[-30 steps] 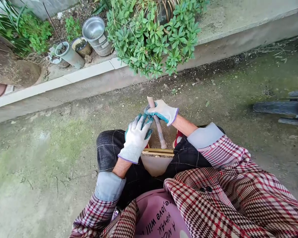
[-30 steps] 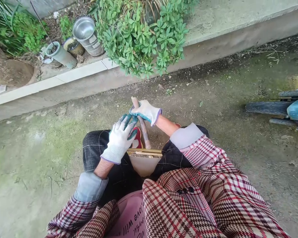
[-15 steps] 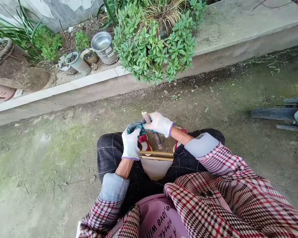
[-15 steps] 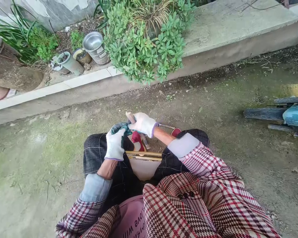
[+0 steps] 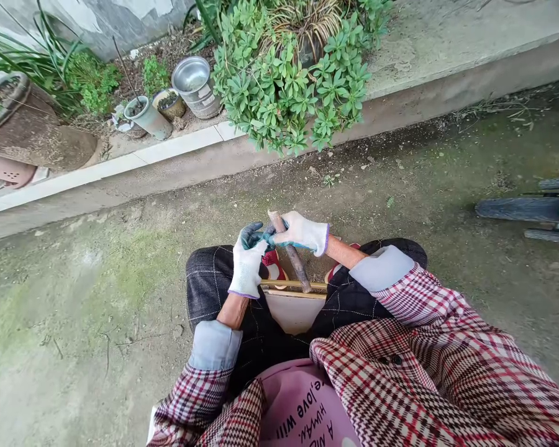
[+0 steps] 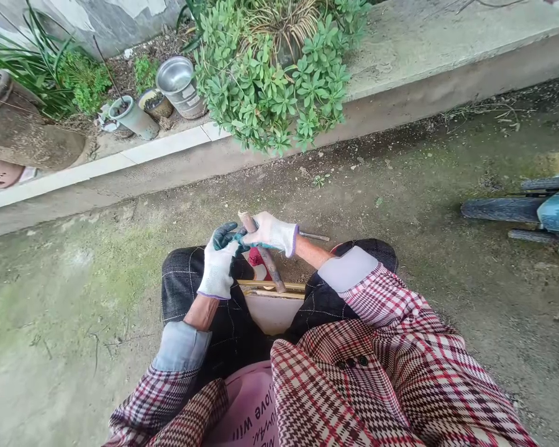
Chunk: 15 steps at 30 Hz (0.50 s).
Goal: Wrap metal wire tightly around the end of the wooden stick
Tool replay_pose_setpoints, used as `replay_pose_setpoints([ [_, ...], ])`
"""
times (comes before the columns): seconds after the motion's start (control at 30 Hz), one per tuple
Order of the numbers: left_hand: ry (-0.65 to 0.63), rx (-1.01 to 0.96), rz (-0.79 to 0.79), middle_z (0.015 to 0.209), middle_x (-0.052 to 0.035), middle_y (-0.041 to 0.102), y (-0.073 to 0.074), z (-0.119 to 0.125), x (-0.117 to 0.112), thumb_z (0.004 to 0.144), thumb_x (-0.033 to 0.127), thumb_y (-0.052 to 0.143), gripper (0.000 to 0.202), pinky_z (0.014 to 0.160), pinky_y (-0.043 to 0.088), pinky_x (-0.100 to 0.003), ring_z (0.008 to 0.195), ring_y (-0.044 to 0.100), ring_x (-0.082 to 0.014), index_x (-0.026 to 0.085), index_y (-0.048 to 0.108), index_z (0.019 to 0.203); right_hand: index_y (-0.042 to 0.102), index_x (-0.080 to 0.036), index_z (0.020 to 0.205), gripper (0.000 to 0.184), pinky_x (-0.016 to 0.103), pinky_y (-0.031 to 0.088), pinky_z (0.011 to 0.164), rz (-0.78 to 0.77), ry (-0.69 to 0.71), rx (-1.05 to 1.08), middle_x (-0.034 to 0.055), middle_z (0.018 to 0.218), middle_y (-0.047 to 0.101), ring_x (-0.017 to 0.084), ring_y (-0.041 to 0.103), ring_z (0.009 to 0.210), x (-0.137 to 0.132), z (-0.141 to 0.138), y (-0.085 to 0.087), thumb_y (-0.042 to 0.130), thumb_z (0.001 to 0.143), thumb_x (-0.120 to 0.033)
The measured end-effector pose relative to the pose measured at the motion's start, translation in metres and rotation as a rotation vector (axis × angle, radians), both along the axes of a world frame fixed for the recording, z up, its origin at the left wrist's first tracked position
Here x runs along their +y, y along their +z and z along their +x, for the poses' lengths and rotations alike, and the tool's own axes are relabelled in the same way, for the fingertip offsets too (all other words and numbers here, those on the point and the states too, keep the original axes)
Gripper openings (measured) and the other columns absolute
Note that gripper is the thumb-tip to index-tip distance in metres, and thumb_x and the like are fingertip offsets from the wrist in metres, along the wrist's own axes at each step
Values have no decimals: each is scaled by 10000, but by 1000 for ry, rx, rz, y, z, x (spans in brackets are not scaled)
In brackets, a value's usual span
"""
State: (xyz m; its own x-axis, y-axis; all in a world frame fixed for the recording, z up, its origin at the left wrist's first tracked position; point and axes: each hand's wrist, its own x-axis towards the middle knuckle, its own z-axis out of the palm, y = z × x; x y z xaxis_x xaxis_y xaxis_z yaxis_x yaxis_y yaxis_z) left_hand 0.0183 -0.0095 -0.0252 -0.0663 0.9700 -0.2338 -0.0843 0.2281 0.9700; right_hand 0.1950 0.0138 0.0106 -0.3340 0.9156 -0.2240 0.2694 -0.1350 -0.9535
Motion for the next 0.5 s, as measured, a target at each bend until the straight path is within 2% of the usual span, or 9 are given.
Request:
replay_pose_setpoints([
  [0.13, -26, -11, 14, 935, -25, 796, -3, 1, -1, 639, 376, 969, 570, 776, 642, -288, 808, 736, -165, 198, 753, 1135, 657, -168, 705, 191, 256, 456, 612, 15, -21, -45, -45, 668, 641, 116, 564, 626, -1, 1, -4, 812, 802, -225],
  [0.23, -76, 0, 41, 1099, -82, 826, -5, 0, 0, 681, 404, 963, 571, 908, 660, -339, 999, 779, -224, 192, 750, 1167, 688, -163, 765, 207, 260, 476, 619, 27, -40, -97, -34, 708, 665, 124, 595, 644, -1, 1, -8, 839, 861, -268],
  [0.33, -123, 34, 62, 1273, -122, 817, -10, 5, -2, 776, 425, 916, 544, 1053, 640, -395, 1181, 769, -268, 197, 744, 1239, 693, -159, 727, 162, 271, 452, 641, 39, -78, -169, -16, 698, 663, 144, 601, 680, 1, 0, -12, 795, 832, -227],
  [0.43, -156, 244, 49, 1478, -105, 749, -17, 17, -3, 965, 415, 745, 459, 1216, 550, -450, 1383, 705, -279, 260, 705, 1395, 677, -179, 724, 137, 300, 439, 694, 75, -158, -280, 25, 744, 686, 189, 625, 754, 10, 5, -16, 784, 804, -209],
  [0.5, -224, 415, 62, 1539, -102, 711, -20, 22, -2, 1004, 369, 685, 426, 1297, 466, -484, 1493, 635, -295, 288, 710, 1421, 675, -187, 740, 125, 323, 442, 742, 102, -215, -349, 66, 798, 714, 224, 648, 812, 17, 12, -18, 787, 793, -198],
])
